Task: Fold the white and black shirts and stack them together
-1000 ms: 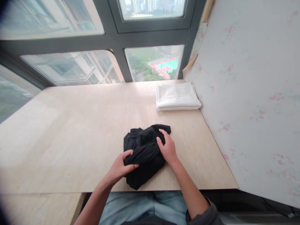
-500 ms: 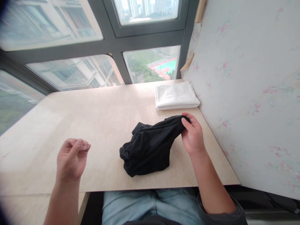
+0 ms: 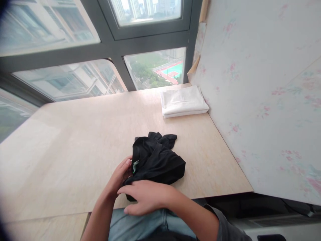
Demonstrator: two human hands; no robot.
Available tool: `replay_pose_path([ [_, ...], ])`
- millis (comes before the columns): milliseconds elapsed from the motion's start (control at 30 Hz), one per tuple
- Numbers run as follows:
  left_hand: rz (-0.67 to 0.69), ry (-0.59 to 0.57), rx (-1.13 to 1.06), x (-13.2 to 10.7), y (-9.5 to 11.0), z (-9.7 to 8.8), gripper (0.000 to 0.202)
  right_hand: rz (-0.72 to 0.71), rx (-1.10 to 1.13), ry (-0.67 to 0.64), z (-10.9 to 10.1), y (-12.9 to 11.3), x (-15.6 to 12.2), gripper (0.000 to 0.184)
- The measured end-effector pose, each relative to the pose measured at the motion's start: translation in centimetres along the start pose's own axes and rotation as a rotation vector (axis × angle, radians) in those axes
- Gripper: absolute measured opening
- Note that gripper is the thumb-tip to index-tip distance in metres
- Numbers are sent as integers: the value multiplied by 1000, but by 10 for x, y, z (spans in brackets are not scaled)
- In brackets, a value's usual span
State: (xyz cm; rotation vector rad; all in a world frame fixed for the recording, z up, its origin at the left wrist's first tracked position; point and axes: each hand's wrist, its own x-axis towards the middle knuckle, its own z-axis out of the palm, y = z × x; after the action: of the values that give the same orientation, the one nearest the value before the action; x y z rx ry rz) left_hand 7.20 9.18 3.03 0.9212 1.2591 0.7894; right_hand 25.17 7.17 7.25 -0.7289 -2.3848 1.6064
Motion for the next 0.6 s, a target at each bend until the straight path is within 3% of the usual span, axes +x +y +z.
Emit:
replay_pose_path([
  [200, 104, 21, 234, -11, 3, -5, 29, -19, 80, 163, -34, 7, -38, 53],
  [433, 172, 37, 420, -20, 8, 15, 39, 96, 50, -21, -60, -12, -71, 47],
  [533, 241, 76, 569, -19, 6, 25, 33, 36, 48, 88, -86, -15, -70, 39],
  [600, 290, 79, 601, -18, 4, 29, 24, 13, 54, 270, -101, -6, -59, 37],
])
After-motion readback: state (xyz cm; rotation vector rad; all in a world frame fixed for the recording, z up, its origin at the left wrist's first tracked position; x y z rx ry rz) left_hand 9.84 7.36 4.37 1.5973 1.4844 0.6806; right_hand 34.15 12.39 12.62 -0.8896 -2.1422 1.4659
